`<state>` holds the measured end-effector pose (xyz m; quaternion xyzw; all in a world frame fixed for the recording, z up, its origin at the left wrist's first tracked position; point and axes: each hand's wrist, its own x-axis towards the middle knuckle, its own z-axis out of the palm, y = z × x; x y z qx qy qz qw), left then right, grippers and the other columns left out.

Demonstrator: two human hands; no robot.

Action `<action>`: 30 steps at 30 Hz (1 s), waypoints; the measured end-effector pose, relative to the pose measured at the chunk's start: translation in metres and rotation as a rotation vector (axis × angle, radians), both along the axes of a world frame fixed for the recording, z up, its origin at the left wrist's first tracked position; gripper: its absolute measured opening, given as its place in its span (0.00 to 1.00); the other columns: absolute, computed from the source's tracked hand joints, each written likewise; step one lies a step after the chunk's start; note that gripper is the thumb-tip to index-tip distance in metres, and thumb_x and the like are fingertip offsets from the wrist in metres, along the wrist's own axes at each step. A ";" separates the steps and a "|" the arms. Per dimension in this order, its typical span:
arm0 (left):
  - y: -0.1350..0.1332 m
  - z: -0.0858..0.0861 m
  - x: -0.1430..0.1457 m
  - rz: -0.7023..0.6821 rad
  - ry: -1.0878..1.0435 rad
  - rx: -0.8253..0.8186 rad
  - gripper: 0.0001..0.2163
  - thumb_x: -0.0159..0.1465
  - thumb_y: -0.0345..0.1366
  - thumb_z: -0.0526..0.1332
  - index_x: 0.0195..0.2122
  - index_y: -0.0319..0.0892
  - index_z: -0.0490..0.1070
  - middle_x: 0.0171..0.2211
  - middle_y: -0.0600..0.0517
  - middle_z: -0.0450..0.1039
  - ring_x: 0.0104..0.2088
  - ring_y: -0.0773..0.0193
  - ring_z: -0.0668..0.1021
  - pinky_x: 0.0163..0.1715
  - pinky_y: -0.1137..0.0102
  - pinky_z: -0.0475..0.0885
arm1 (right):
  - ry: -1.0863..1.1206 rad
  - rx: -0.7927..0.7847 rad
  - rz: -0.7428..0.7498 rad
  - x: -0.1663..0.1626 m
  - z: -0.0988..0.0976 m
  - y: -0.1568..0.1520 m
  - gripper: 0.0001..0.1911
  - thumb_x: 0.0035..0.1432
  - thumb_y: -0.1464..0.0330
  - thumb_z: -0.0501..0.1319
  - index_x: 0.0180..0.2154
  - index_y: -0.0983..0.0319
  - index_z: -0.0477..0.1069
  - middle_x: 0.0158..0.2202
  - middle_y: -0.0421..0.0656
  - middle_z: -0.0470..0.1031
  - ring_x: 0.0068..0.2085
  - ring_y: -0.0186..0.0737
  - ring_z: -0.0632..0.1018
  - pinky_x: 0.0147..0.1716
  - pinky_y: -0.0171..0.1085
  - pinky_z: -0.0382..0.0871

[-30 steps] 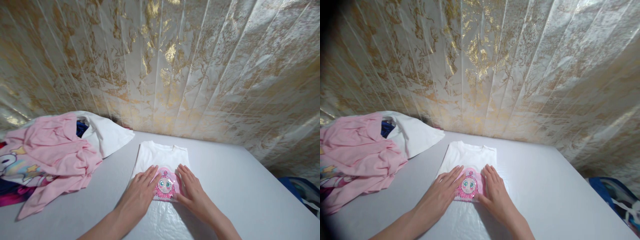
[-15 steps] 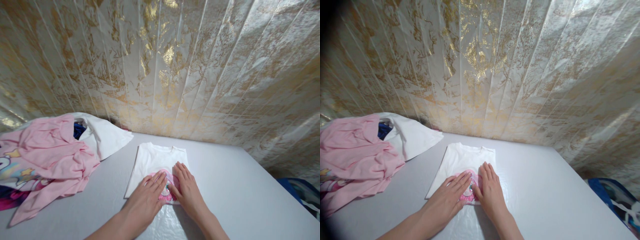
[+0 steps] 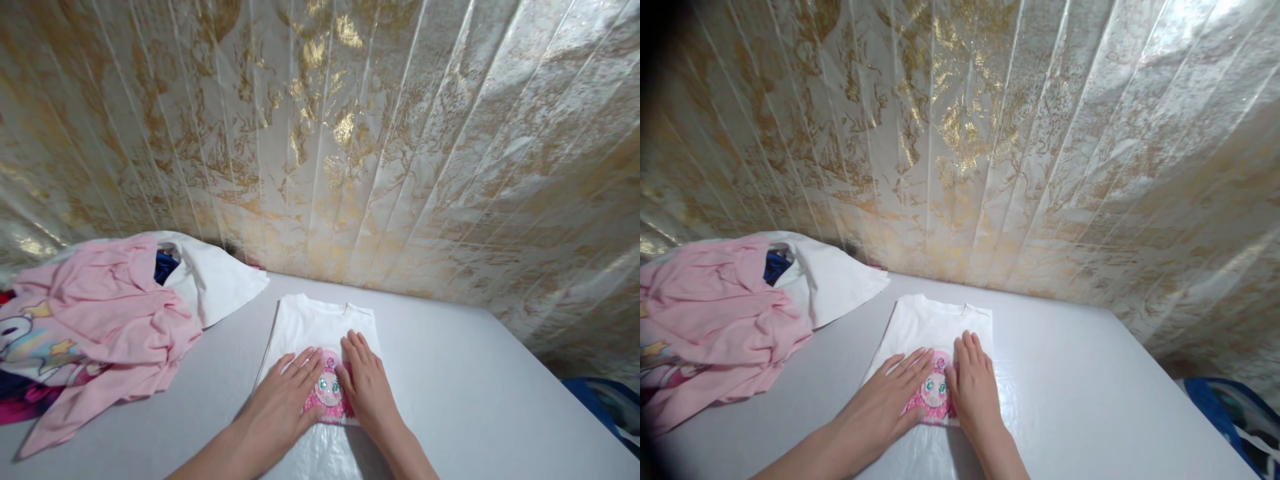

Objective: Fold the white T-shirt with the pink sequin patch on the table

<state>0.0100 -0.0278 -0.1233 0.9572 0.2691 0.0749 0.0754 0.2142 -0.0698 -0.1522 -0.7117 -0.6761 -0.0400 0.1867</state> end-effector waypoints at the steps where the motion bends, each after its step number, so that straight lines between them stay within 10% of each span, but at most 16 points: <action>1: 0.002 0.000 -0.002 -0.003 -0.002 0.004 0.28 0.71 0.47 0.52 0.68 0.44 0.49 0.68 0.48 0.50 0.67 0.57 0.55 0.63 0.58 0.54 | -0.006 0.001 -0.049 0.003 0.000 0.004 0.23 0.62 0.70 0.52 0.58 0.66 0.65 0.64 0.55 0.61 0.65 0.54 0.61 0.57 0.52 0.64; 15: 0.019 -0.004 -0.048 0.243 -0.088 0.110 0.22 0.71 0.34 0.47 0.66 0.42 0.54 0.68 0.47 0.49 0.67 0.60 0.55 0.60 0.62 0.58 | -0.034 0.076 -0.006 0.001 -0.002 0.003 0.26 0.60 0.77 0.47 0.59 0.68 0.63 0.65 0.57 0.60 0.66 0.52 0.60 0.56 0.53 0.64; 30: 0.003 -0.016 -0.069 0.308 -0.122 0.147 0.22 0.68 0.32 0.49 0.64 0.43 0.60 0.66 0.47 0.54 0.65 0.58 0.60 0.57 0.61 0.63 | 0.056 0.052 0.053 0.025 -0.030 -0.045 0.25 0.68 0.57 0.45 0.61 0.59 0.63 0.64 0.47 0.62 0.63 0.49 0.65 0.55 0.49 0.70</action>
